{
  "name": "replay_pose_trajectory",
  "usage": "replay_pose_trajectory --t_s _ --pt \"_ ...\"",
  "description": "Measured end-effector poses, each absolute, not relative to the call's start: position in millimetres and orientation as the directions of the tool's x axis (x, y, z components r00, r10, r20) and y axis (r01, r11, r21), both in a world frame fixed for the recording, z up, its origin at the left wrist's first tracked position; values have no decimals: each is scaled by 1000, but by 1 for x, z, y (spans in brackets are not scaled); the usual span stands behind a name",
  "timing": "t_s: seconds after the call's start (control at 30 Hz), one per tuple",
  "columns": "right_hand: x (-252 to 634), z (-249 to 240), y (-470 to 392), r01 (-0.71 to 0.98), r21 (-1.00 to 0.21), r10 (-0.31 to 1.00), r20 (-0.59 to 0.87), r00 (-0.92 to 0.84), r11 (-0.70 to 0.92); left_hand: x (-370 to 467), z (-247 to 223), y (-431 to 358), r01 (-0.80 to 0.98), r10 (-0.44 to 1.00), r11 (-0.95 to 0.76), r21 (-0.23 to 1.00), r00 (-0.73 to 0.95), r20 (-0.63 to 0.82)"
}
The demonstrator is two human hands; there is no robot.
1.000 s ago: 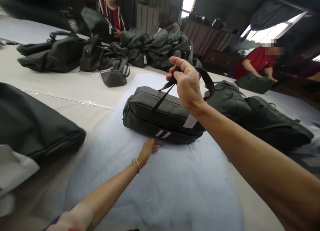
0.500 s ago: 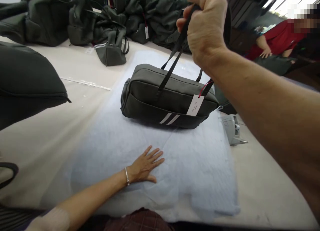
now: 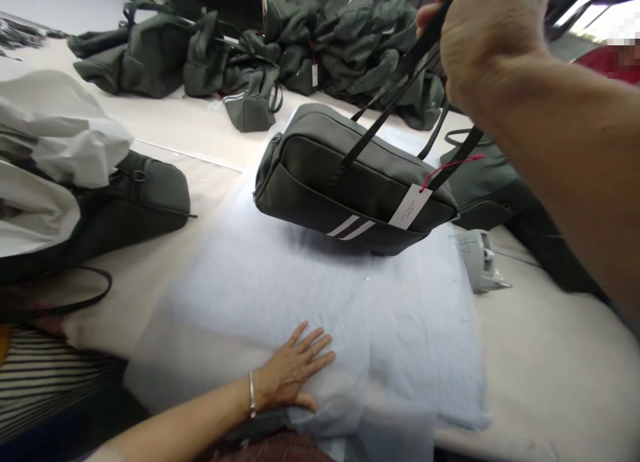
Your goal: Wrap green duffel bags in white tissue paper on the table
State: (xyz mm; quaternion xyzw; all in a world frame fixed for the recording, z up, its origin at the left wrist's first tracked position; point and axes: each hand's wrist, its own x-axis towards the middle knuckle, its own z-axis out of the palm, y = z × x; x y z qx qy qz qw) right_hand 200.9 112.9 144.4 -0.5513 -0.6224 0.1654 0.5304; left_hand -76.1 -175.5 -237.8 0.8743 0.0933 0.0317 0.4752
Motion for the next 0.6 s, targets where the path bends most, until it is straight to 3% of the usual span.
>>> replay_pose_trajectory --t_s 0.2,0.33,0.4,0.5,0.6 --pt "173 98 67 561 -721 823 556 117 407 -75 -226 -173 172 322 -528 831 947 9" --pt "158 80 48 604 -715 816 550 177 352 -87 -203 -144 317 708 -464 827 694 131" --pt "156 87 27 590 -759 894 427 134 275 -97 -183 -115 376 861 -417 827 453 229" --pt "172 109 -23 543 -829 989 83 -120 136 -116 -150 -58 418 948 -319 851 122 295" --pt "219 118 -77 548 -833 872 -319 -372 -72 -133 -123 2 372 969 -213 903 -35 243"
